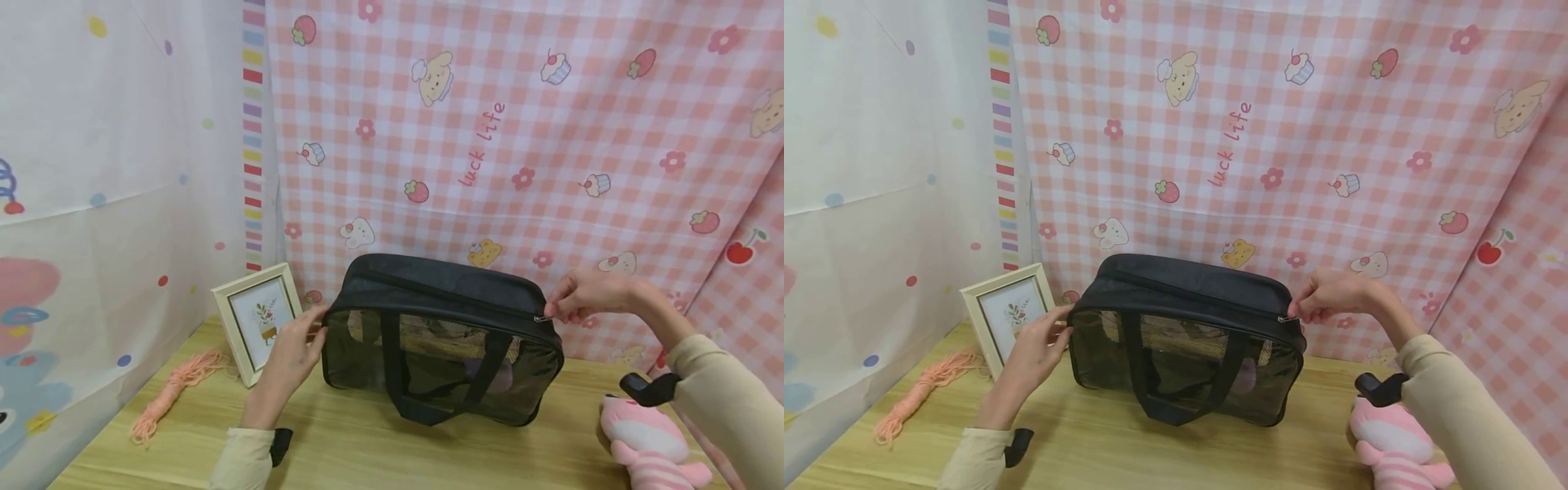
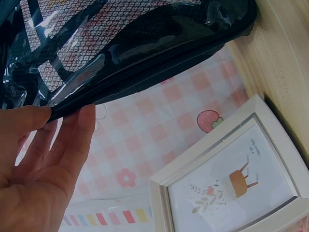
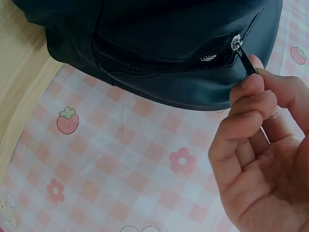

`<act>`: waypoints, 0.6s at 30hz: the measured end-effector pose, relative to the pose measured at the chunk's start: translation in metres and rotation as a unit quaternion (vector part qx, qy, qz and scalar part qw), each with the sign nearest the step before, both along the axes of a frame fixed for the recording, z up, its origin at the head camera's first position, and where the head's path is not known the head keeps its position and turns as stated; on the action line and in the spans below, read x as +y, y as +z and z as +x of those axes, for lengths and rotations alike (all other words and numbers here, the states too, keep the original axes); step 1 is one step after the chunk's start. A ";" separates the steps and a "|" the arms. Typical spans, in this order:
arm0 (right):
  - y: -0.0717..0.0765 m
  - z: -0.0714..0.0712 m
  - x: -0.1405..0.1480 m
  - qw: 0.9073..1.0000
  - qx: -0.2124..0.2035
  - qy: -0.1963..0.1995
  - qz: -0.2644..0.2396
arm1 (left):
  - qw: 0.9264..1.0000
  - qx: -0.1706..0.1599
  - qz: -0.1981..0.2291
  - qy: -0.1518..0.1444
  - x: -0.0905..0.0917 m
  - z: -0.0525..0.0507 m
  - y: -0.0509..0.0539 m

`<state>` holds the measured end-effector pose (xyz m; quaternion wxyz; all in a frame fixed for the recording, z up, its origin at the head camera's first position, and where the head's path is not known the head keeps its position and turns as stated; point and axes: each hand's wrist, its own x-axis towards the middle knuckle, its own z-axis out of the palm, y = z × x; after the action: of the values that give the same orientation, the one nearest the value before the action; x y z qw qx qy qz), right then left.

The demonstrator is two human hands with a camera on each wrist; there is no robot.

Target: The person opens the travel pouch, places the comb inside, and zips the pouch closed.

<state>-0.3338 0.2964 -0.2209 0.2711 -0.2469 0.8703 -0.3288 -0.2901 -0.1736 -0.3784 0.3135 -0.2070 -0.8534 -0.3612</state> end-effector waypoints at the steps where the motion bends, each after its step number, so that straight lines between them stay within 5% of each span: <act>1: 0.000 0.001 0.001 1.000 0.002 -0.002 0.001 | 1.000 0.000 0.000 0.000 0.000 0.000 0.000; 10: -0.004 0.006 0.010 0.998 0.007 -0.057 0.016 | 1.000 0.004 0.000 0.002 -0.001 0.000 -0.001; 18: -0.006 0.008 0.012 0.998 0.007 -0.060 0.012 | 1.000 0.009 0.001 0.000 0.000 0.000 0.000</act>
<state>-0.3262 0.3081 -0.2265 0.2481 -0.1930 0.8892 -0.3323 -0.2904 -0.1732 -0.3784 0.3211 -0.2101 -0.8503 -0.3603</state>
